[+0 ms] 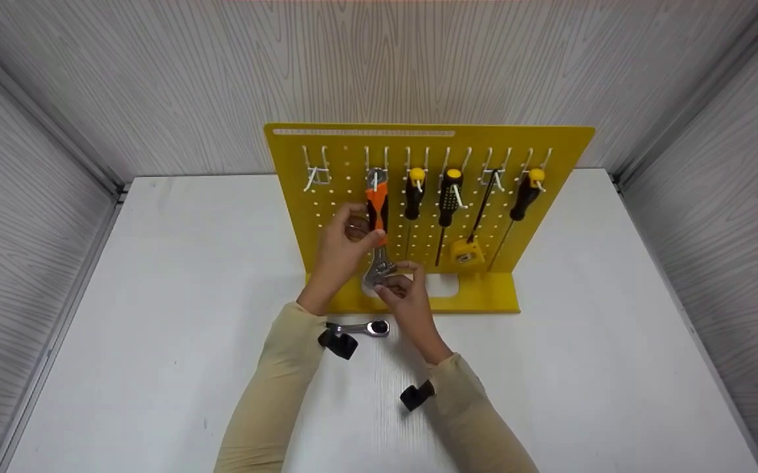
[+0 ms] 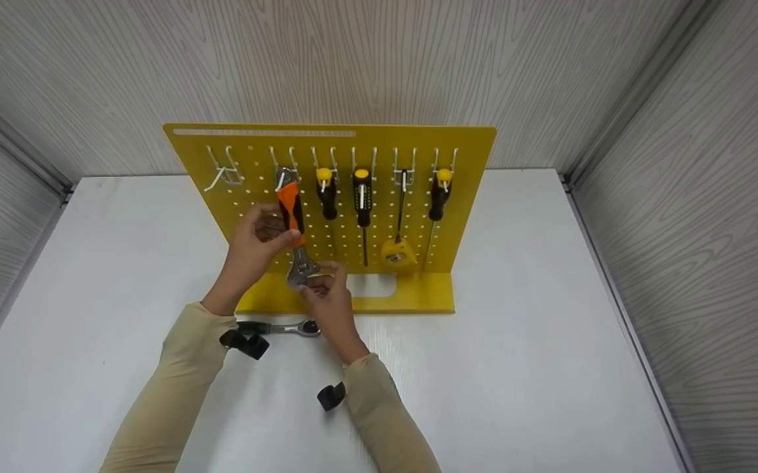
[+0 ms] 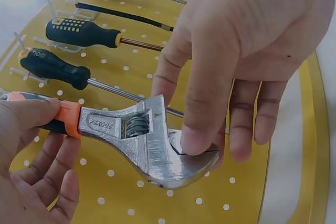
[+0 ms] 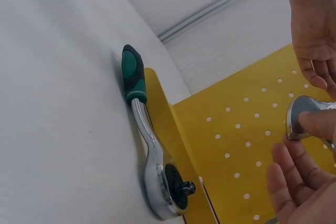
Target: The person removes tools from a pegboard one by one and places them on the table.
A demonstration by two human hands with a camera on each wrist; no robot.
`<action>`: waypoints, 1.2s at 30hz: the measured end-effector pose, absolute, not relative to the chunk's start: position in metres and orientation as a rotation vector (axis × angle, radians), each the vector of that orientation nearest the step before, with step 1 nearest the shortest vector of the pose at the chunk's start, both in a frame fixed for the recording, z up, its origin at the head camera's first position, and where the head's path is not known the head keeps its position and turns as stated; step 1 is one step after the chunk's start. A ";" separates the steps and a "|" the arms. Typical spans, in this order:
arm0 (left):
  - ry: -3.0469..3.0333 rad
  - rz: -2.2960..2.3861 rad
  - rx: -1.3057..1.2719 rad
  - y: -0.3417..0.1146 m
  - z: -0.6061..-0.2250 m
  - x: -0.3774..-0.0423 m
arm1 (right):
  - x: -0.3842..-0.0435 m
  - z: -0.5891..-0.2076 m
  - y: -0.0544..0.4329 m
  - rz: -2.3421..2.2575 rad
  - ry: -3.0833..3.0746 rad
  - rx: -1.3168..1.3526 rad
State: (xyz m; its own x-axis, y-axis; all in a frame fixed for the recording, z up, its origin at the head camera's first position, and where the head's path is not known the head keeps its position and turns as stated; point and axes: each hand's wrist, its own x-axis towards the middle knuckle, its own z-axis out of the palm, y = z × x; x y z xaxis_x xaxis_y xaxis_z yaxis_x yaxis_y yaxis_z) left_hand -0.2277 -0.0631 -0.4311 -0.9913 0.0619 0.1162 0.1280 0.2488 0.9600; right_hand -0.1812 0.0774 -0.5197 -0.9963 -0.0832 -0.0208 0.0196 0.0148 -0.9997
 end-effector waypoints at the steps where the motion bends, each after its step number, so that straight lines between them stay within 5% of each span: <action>1: -2.445 -1.885 -0.186 -0.063 -0.431 -0.227 | -0.180 -0.519 0.077 -2.141 2.196 -0.067; 36: -2.441 -1.840 -0.235 -0.066 -0.428 -0.207 | -0.162 -0.523 0.079 -2.194 2.148 -0.134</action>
State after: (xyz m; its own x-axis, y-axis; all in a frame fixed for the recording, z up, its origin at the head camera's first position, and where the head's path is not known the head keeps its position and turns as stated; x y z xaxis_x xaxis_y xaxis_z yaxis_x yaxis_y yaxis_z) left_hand -0.2075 -0.0661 -0.4285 -0.9854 0.0770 0.1518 0.1671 0.2688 0.9486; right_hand -0.1619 0.0795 -0.5234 -0.9939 -0.1095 0.0146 -0.0123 -0.0215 -0.9997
